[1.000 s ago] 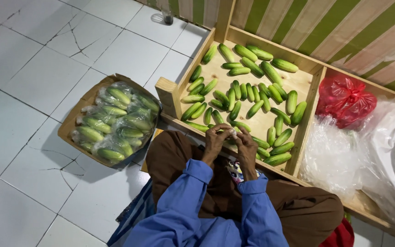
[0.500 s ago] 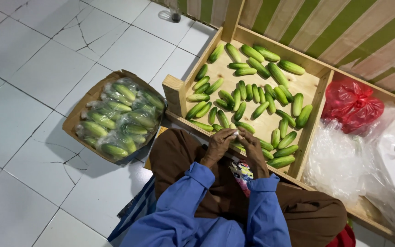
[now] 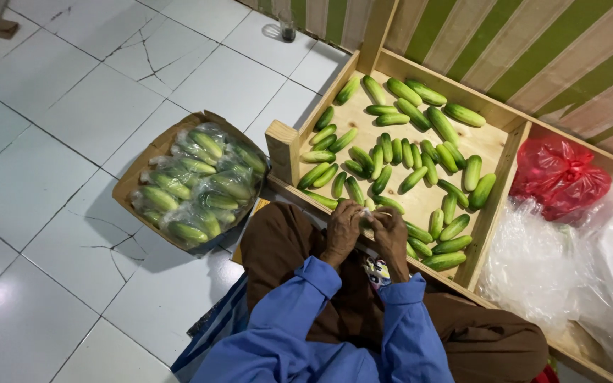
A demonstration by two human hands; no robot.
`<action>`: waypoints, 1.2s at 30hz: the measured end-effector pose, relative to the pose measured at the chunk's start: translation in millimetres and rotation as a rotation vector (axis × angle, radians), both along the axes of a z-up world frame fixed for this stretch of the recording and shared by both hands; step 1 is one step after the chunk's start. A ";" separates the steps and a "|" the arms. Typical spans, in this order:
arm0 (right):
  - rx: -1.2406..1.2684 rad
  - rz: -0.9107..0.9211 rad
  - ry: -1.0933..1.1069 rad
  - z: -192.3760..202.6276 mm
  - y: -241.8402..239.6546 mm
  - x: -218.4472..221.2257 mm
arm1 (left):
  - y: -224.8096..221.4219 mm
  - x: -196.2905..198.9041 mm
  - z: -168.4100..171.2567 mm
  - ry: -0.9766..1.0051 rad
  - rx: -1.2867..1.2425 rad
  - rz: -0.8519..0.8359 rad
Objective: Packing cucumbers into small plastic bags and tying them
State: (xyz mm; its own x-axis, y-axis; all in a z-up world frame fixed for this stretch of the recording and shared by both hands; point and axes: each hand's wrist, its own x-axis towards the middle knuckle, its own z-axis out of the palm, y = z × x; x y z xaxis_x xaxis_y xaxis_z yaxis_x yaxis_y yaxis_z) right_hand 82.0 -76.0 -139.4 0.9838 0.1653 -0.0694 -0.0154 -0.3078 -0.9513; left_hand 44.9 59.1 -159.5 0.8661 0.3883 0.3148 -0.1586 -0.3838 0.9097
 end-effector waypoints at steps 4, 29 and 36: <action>0.102 0.006 0.042 17.0 1.9 -1.4 | 6.8 11.5 -35.7 0.093 -0.198 -0.028; -0.164 0.113 -0.228 -6.1 13.1 9.7 | 16.3 16.0 -55.0 0.230 -0.257 -0.002; -0.010 0.106 -0.093 6.7 16.4 8.9 | 12.0 24.4 -85.5 0.301 -0.600 0.034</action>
State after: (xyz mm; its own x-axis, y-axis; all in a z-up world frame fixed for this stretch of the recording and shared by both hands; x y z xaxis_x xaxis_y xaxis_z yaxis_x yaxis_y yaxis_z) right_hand 90.9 -59.5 -132.7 0.9632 0.2681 0.0194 0.1059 -0.3121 -0.9441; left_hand 69.3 71.1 -245.0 0.8664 0.4496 -0.2175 0.1384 0.2023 0.9695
